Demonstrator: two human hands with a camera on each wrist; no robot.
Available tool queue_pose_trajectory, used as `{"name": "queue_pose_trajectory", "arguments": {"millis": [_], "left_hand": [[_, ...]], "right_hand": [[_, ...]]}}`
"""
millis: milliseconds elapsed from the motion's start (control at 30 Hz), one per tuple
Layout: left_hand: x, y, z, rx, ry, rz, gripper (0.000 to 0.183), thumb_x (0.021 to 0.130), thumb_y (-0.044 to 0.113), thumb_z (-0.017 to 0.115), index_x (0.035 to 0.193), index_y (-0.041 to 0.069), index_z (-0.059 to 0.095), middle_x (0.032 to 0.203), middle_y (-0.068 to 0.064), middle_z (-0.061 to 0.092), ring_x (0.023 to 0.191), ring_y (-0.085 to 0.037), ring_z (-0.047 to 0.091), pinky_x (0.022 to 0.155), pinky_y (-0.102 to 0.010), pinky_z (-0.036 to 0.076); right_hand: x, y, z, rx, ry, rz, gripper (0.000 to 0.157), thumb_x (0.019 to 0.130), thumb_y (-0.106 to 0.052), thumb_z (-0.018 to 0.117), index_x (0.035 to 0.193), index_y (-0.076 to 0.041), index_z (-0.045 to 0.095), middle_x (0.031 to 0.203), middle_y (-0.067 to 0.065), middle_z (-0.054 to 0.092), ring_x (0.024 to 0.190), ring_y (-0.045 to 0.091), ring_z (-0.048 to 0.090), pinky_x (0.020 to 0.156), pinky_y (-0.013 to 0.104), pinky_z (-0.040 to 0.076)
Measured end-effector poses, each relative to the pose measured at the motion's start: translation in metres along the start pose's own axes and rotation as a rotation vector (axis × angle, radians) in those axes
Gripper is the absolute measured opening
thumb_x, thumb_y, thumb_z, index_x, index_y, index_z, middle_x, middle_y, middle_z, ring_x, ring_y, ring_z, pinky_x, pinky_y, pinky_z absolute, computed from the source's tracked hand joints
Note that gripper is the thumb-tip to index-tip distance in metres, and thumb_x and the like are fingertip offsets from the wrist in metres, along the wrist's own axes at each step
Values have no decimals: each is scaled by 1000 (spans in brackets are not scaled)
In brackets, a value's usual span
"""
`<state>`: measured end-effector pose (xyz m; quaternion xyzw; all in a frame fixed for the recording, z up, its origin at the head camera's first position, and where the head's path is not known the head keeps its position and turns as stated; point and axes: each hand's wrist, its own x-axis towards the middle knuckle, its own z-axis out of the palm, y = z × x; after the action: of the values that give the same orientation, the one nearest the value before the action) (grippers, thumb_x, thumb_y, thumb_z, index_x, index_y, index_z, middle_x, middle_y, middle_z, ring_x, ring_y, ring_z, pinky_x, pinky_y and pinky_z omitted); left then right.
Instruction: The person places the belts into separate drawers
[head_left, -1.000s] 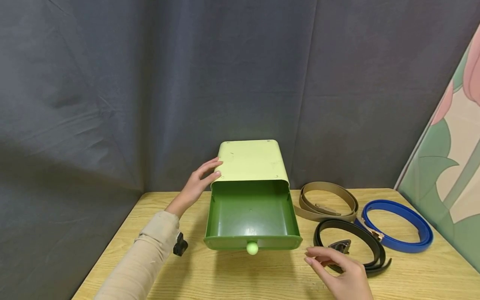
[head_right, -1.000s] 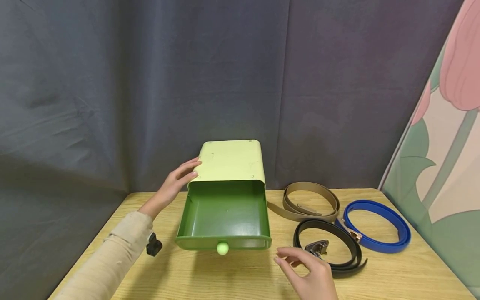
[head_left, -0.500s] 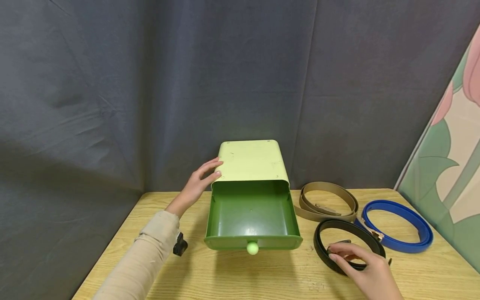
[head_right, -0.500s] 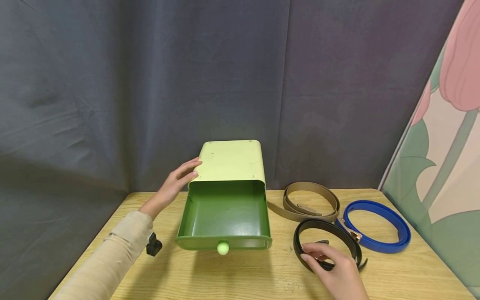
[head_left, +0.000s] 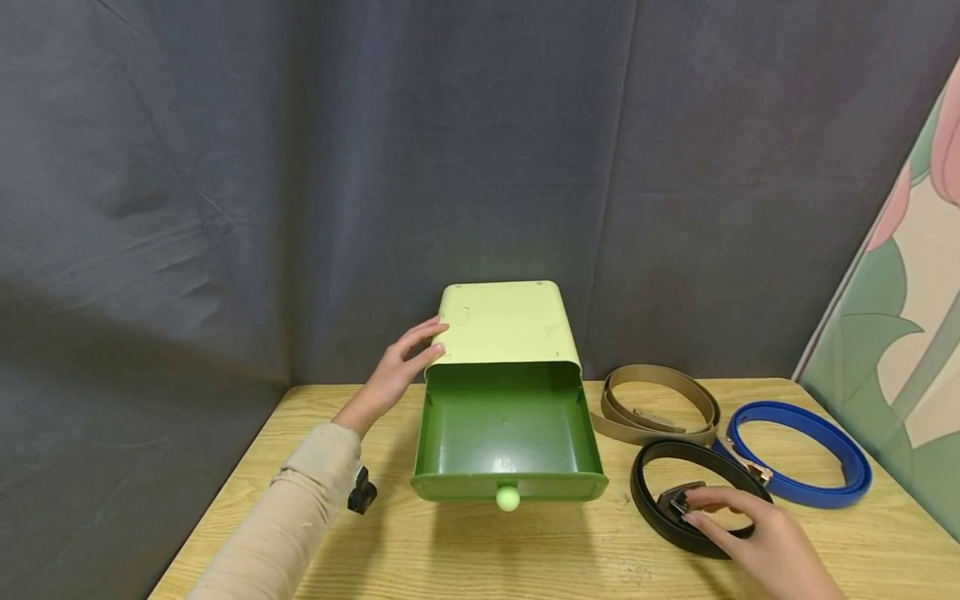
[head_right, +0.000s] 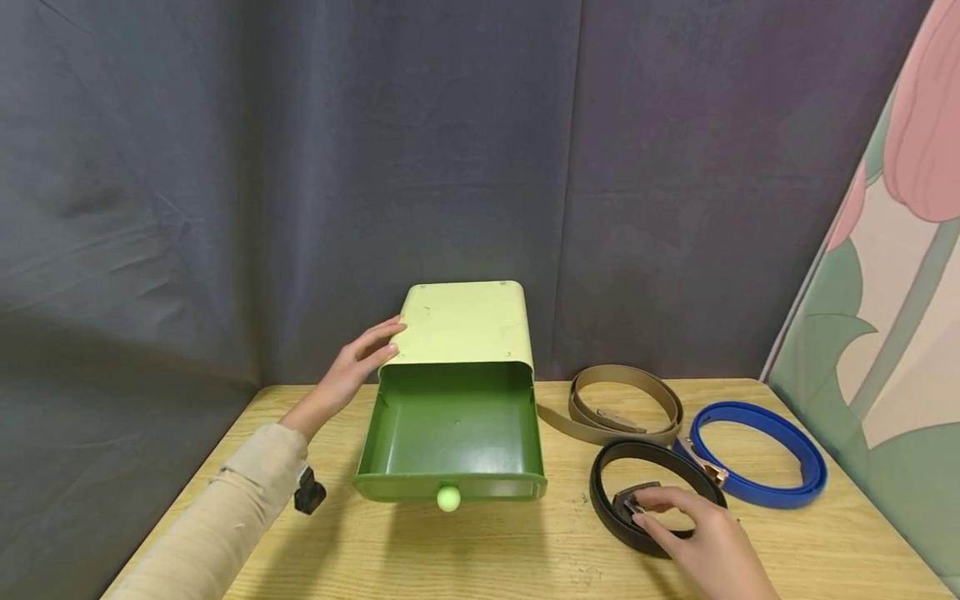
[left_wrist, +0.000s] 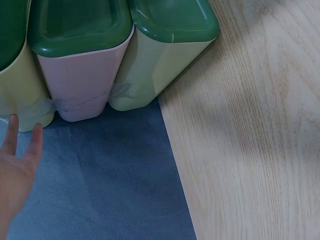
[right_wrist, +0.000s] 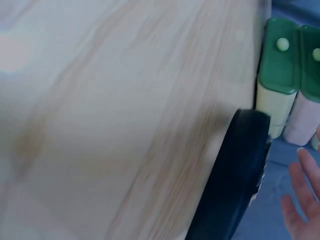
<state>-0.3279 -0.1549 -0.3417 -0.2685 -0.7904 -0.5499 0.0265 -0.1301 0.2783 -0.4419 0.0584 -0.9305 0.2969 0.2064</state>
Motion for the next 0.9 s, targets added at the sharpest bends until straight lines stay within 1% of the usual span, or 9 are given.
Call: {"name": "queue_pose_trajectory", "arguments": {"millis": [100, 167, 267, 367, 500, 600, 667, 767, 900], "left_hand": [[0, 0, 1, 2, 0, 4, 44, 103, 29, 56, 145, 19, 51, 158, 6, 32, 147, -20, 21, 115, -54, 23], [-1, 0, 0, 1, 0, 6, 44, 103, 29, 55, 145, 18, 51, 158, 5, 32, 148, -21, 21, 115, -55, 22], [-3, -1, 0, -7, 2, 2, 44, 103, 28, 55, 146, 18, 51, 159, 4, 31, 148, -21, 20, 115, -56, 21], [-5, -1, 0, -12, -1, 3, 44, 103, 27, 55, 146, 16, 50, 159, 2, 31, 148, -23, 20, 114, -58, 21], [-4, -3, 1, -5, 2, 2, 44, 103, 28, 55, 145, 17, 51, 159, 3, 31, 148, -22, 20, 114, -57, 21], [-2, -3, 2, -5, 5, 3, 44, 103, 28, 56, 145, 16, 51, 159, 3, 31, 148, -22, 21, 114, -57, 21], [-1, -2, 2, -7, 3, 6, 44, 103, 27, 56, 146, 16, 51, 159, 2, 31, 148, -23, 20, 114, -57, 21], [-1, -1, 2, -5, 3, 11, 44, 103, 26, 55, 146, 15, 51, 159, 1, 31, 148, -23, 21, 114, -57, 21], [0, -2, 1, -3, 5, 15, 43, 104, 26, 55, 145, 15, 51, 159, 1, 31, 148, -22, 21, 115, -56, 21]], "right_hand": [[1, 11, -2, -37, -24, -53, 27, 75, -21, 87, 99, -26, 75, 100, -6, 73, 93, -5, 60, 74, 22, 52], [2, 19, -3, -34, -26, -118, 30, 73, -18, 88, 100, -23, 75, 100, -7, 72, 94, -5, 60, 75, 15, 49], [4, 31, -2, 12, -34, -206, 35, 70, -12, 89, 102, -18, 75, 100, -11, 71, 96, -6, 59, 77, 5, 42], [5, 41, -3, 63, -69, -255, 36, 71, -9, 88, 104, -15, 74, 99, -12, 71, 95, -6, 59, 77, 3, 39], [7, 51, -5, 75, -164, -258, 33, 75, -14, 86, 106, -15, 73, 98, -9, 70, 92, -4, 60, 73, 12, 47], [8, 59, -7, 46, -282, -234, 33, 80, -27, 83, 109, -17, 71, 101, -8, 69, 94, -3, 60, 70, 20, 51], [9, 64, -8, 49, -365, -215, 36, 82, -33, 81, 111, -16, 70, 104, -5, 69, 94, -3, 60, 70, 23, 52], [11, 70, -8, 101, -480, -192, 40, 84, -35, 79, 114, -11, 69, 107, -1, 68, 92, -3, 60, 70, 23, 53], [13, 72, -6, 114, -511, -216, 41, 84, -33, 79, 113, -6, 69, 105, -1, 69, 90, -3, 60, 69, 25, 53]]}}
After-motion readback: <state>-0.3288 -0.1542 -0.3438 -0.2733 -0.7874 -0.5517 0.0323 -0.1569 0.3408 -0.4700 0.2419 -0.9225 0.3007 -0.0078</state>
